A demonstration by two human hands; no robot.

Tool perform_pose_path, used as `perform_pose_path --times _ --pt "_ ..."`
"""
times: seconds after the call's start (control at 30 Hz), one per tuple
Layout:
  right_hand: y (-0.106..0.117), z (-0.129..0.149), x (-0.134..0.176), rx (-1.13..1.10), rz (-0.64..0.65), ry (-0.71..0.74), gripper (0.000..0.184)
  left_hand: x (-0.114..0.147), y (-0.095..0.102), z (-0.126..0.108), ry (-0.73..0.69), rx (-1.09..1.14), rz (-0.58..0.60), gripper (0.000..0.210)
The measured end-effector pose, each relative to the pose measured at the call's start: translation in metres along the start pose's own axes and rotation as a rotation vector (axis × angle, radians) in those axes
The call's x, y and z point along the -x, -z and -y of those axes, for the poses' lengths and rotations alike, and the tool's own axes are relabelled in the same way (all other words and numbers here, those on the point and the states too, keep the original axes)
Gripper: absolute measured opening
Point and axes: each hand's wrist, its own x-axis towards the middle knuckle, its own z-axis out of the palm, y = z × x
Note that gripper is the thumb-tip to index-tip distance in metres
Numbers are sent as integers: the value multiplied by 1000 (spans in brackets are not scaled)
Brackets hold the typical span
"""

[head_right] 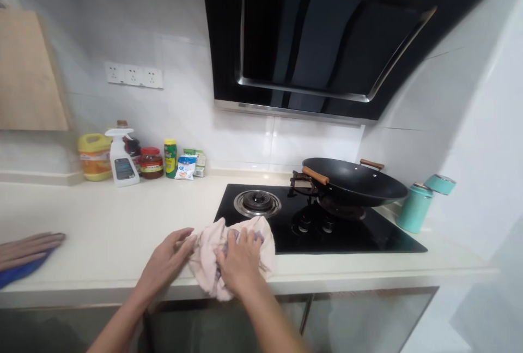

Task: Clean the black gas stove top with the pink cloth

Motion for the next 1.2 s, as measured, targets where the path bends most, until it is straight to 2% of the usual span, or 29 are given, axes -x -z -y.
perform_pose_path --times 0.1,0.17,0.23,0.3,0.33,0.43,0.57,0.67,0.83,0.93,1.0,1.07,1.2 --pt "6 6 6 -74 20 91 63 -2 1 3 -14 7 0 59" --pt "18 -7 7 -170 67 167 59 -2 2 6 -71 -18 -60 54" --pt "35 -33 6 -245 76 190 51 1 0 7 -141 -63 -177 49" --pt "51 -67 4 -238 0 144 46 9 -7 3 -190 -115 -265 45" --pt "56 -85 3 -212 -53 110 45 15 -13 -1 -196 -138 -265 45" --pt "52 -137 6 -136 -143 8 46 33 -38 -21 -147 -228 -116 48" --pt "19 -175 18 -37 -173 -4 48 38 -71 -57 -109 -418 114 62" --pt "3 -179 23 -3 -234 43 48 24 -88 -85 -115 -454 201 67" --pt "10 -176 24 -47 -240 38 49 1 -129 -132 -127 -492 372 82" --pt "14 -177 24 -73 -220 12 51 1 -151 -148 -214 -549 368 68" --pt "14 -178 25 -77 -216 3 51 4 -156 -150 -304 -554 333 51" --pt "13 -179 25 -86 -215 -4 50 7 -149 -144 -373 -548 332 37" --pt "10 -181 25 -100 -224 6 48 9 -114 -120 -421 -539 418 32"
